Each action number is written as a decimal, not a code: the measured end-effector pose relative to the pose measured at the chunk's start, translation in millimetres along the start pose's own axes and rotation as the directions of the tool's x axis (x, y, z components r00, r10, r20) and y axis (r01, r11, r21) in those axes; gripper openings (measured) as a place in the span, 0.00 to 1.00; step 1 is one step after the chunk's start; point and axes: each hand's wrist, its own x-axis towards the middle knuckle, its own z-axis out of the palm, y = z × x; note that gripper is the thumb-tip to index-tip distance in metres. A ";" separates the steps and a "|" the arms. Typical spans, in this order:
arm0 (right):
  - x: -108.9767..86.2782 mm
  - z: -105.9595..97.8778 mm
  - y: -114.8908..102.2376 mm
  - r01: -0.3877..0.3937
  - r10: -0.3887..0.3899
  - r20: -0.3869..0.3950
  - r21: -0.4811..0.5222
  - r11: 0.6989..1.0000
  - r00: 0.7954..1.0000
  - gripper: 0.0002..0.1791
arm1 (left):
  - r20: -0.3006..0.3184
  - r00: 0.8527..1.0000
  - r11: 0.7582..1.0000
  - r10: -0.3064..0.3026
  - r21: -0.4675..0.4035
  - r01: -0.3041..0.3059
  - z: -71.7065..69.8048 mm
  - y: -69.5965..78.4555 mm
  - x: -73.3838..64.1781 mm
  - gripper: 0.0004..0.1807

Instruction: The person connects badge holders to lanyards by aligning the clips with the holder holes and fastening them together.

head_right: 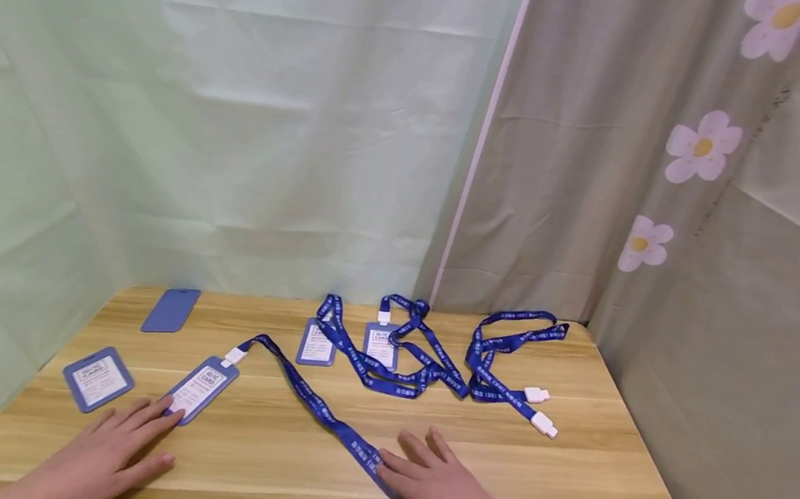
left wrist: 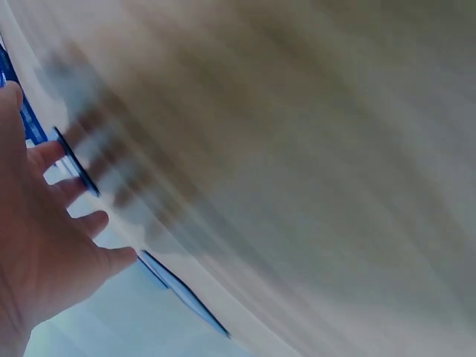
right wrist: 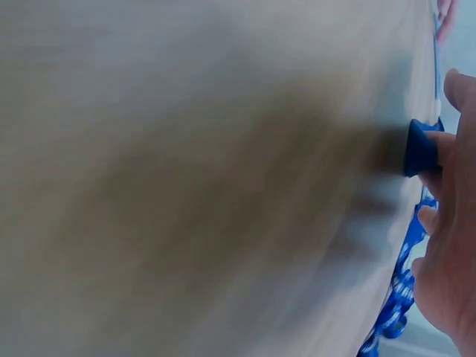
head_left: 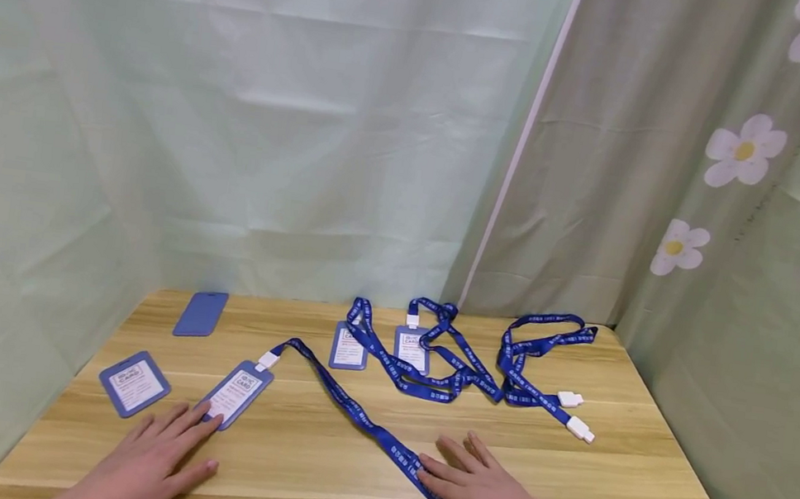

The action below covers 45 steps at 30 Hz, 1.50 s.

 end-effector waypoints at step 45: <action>115.0 -6.2 12.2 0.001 -0.005 -0.010 -0.337 0.942 1.000 0.39 | 0.022 0.976 0.977 -0.215 -0.009 0.215 11.0 77.0 98.0 0.41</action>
